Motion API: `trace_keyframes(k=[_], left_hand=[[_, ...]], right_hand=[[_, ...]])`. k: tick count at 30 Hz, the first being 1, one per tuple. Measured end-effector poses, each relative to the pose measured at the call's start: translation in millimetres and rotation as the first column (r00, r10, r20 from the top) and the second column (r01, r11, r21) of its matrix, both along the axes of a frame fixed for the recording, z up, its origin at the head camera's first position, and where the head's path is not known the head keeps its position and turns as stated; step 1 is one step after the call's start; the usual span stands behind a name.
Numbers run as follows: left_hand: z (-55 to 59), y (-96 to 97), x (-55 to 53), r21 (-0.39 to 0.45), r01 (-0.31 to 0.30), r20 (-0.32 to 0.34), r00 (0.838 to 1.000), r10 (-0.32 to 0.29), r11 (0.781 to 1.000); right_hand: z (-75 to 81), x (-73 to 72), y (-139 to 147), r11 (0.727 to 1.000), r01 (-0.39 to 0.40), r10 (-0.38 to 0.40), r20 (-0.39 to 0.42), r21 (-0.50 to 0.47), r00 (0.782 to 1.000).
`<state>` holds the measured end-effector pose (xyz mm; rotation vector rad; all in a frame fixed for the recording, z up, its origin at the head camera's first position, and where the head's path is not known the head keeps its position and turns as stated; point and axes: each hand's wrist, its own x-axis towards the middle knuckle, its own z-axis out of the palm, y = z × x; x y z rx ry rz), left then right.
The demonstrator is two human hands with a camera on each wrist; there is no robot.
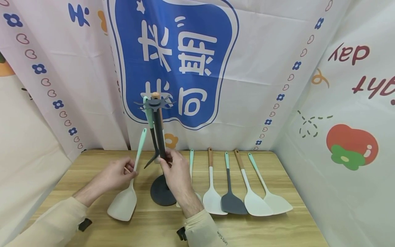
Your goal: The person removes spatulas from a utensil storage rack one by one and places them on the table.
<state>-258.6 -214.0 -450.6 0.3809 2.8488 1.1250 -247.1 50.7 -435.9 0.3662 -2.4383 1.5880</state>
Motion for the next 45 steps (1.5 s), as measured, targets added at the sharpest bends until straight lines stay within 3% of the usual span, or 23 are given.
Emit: trace_keyframes(k=[9,23,39,45], left_hand=[[-18.9,0.6,-5.2,-0.017,0.021,0.056,0.998,-0.020,1.000],[-38.1,-1.9,-15.2,0.004,0.009,0.191,0.982,-0.010,1.000],[-47.3,-1.7,-25.0,-0.004,-0.003,0.249,0.968,0.004,1.000],[-52.5,-2.2,-23.2,0.031,-0.020,0.275,0.961,0.011,0.999]], right_hand=[[-0.3,0.1,0,1.000,0.001,-0.001,-0.001,0.001,1.000],[-0.5,0.9,0,1.000,-0.004,0.004,-0.003,-0.006,1.000],[-1.3,0.1,0,1.000,-0.003,0.003,-0.006,-0.014,1.000],[-1.2,0.0,1,1.000,-0.006,0.006,-0.006,-0.012,1.000]])
